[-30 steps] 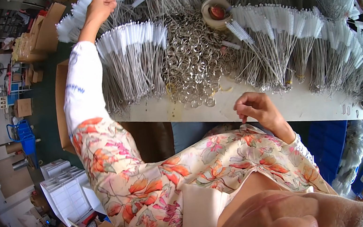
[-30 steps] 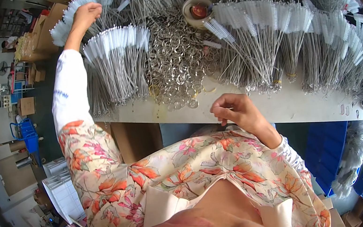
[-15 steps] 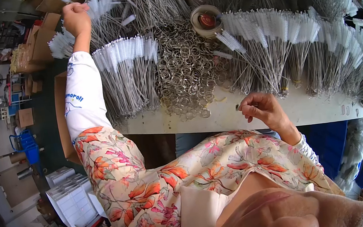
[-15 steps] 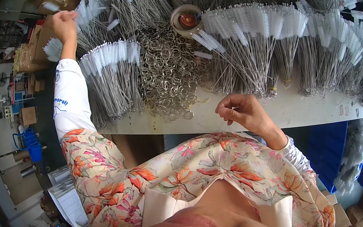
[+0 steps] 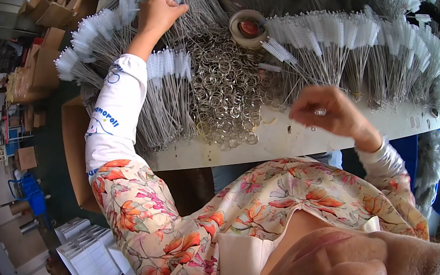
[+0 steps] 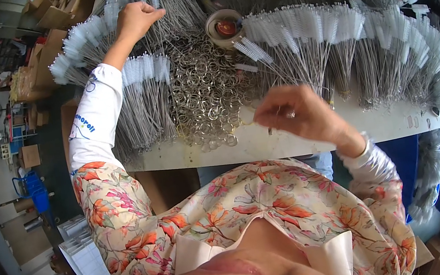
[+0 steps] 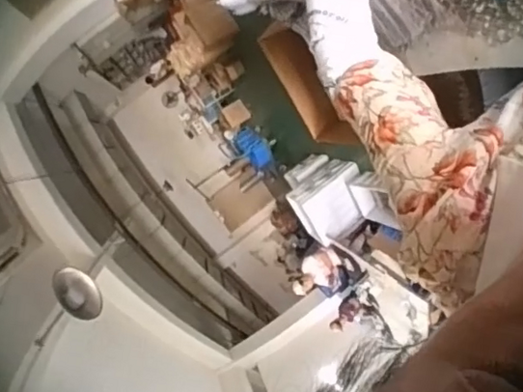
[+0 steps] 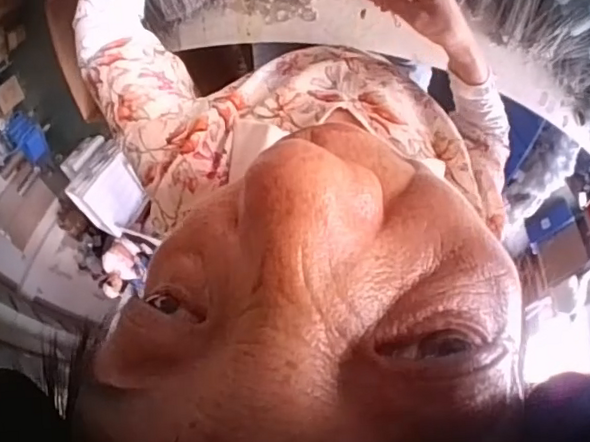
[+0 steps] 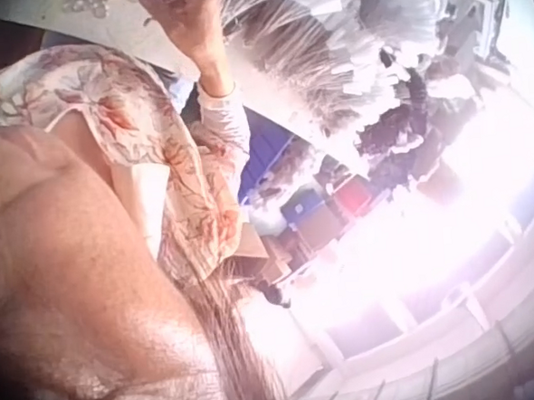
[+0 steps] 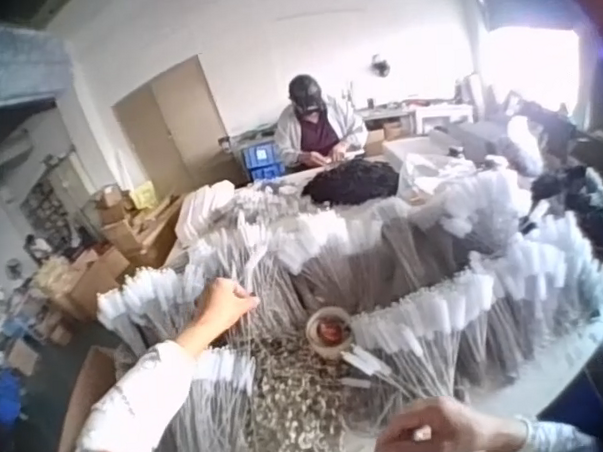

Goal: Attaching metal rings and clips to white bristle brushes and sorting them on a table

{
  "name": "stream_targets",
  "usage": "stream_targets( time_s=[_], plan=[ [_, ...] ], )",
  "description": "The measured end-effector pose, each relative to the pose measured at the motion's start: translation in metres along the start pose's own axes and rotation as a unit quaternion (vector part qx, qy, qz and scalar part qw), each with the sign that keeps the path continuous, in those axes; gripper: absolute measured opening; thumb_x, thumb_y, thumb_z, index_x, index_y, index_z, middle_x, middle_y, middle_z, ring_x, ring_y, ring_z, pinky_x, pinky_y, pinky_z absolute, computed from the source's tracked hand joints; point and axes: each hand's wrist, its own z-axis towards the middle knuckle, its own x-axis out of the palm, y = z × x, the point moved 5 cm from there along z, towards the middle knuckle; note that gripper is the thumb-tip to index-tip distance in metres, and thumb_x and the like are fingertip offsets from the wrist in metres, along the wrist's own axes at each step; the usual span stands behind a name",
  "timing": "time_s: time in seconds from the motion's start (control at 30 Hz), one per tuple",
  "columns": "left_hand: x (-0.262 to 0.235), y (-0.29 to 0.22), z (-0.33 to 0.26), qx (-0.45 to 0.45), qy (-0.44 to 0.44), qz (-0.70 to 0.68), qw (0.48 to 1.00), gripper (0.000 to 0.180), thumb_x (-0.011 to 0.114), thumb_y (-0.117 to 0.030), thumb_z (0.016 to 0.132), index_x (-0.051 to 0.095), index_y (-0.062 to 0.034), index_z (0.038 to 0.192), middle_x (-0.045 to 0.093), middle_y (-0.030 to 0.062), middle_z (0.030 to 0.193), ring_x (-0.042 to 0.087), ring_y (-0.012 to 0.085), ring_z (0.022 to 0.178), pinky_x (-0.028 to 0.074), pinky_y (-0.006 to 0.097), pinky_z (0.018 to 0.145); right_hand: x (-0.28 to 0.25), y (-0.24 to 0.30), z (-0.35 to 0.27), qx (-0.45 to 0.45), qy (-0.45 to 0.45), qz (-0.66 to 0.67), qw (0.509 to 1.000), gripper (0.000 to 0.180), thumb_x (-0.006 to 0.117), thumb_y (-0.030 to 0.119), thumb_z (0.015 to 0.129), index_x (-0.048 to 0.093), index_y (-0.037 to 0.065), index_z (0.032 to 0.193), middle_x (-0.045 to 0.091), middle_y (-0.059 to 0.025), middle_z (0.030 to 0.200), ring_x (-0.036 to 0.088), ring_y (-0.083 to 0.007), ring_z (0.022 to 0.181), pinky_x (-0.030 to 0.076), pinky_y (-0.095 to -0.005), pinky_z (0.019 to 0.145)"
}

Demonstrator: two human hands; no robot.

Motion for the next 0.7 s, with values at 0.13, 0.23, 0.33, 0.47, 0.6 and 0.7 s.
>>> stream_targets(
  time_s=[0.13, 0.23, 0.33, 0.47, 0.6, 0.7],
  plan=[
    [-0.005, 0.002, 0.004, 0.012, -0.07, 0.022, 0.997, 0.032, 0.072, -0.039, 0.068, 0.069, -0.0085, 0.076, 0.068, 0.0071, 0.074, 0.065, 0.0202, 0.069, 0.05, 0.031, 0.066, -0.055, 0.059, 0.038, -0.117, -0.036, -0.27, 0.955, 0.012, 0.064, 0.009, 0.081, 0.066, 0.002, 0.09, 0.066, -0.0071, 0.082, 0.064, -0.0149, 0.071, 0.052, -0.0264, 0.061],
    [-0.026, 0.025, 0.018, 0.015, -0.139, 0.012, 0.99, 0.029, 0.072, -0.035, 0.07, 0.068, -0.0069, 0.076, 0.067, 0.005, 0.071, 0.062, 0.0151, 0.063, 0.047, 0.029, 0.061, -0.103, 0.065, 0.101, -0.11, -0.07, -0.427, 0.895, 0.016, 0.063, 0.018, 0.084, 0.064, 0.002, 0.084, 0.063, -0.0041, 0.071, 0.06, -0.011, 0.062, 0.048, -0.0237, 0.055],
    [-0.021, 0.035, 0.035, -0.026, 0.012, 0.123, 0.992, 0.027, 0.071, -0.035, 0.067, 0.069, -0.0084, 0.074, 0.068, 0.007, 0.072, 0.066, 0.0226, 0.068, 0.05, 0.033, 0.065, -0.154, 0.047, 0.17, 0.06, -0.032, -0.384, 0.921, 0.017, 0.06, 0.019, 0.085, 0.063, 0.002, 0.087, 0.063, -0.0041, 0.071, 0.061, -0.0129, 0.062, 0.05, -0.0266, 0.055],
    [0.0, 0.014, 0.038, 0.001, 0.095, 0.024, 0.995, 0.024, 0.07, -0.03, 0.07, 0.068, -0.0061, 0.071, 0.067, 0.0059, 0.067, 0.064, 0.0195, 0.064, 0.049, 0.031, 0.062, -0.226, -0.044, 0.267, 0.135, -0.033, -0.167, 0.976, 0.018, 0.065, 0.022, 0.077, 0.068, 0.004, 0.081, 0.067, -0.0063, 0.071, 0.063, -0.0173, 0.058, 0.053, -0.0347, 0.054],
    [-0.024, 0.061, 0.015, -0.04, 0.014, 0.021, 0.999, 0.025, 0.068, -0.031, 0.074, 0.067, -0.0061, 0.069, 0.067, 0.0052, 0.067, 0.063, 0.0194, 0.063, 0.047, 0.032, 0.061, -0.144, 0.0, 0.29, 0.096, -0.083, -0.513, 0.849, 0.025, 0.068, 0.032, 0.07, 0.07, 0.008, 0.078, 0.067, -0.0094, 0.071, 0.065, -0.0222, 0.062, 0.053, -0.035, 0.058],
    [-0.034, 0.048, 0.021, 0.014, -0.056, 0.037, 0.998, 0.026, 0.066, -0.033, 0.077, 0.066, -0.0068, 0.072, 0.067, 0.0052, 0.07, 0.063, 0.0206, 0.064, 0.047, 0.033, 0.06, -0.151, -0.005, 0.273, 0.069, -0.227, -0.492, 0.838, 0.028, 0.068, 0.037, 0.066, 0.07, 0.011, 0.076, 0.066, -0.0122, 0.073, 0.065, -0.0252, 0.067, 0.052, -0.0362, 0.062]
  ],
)
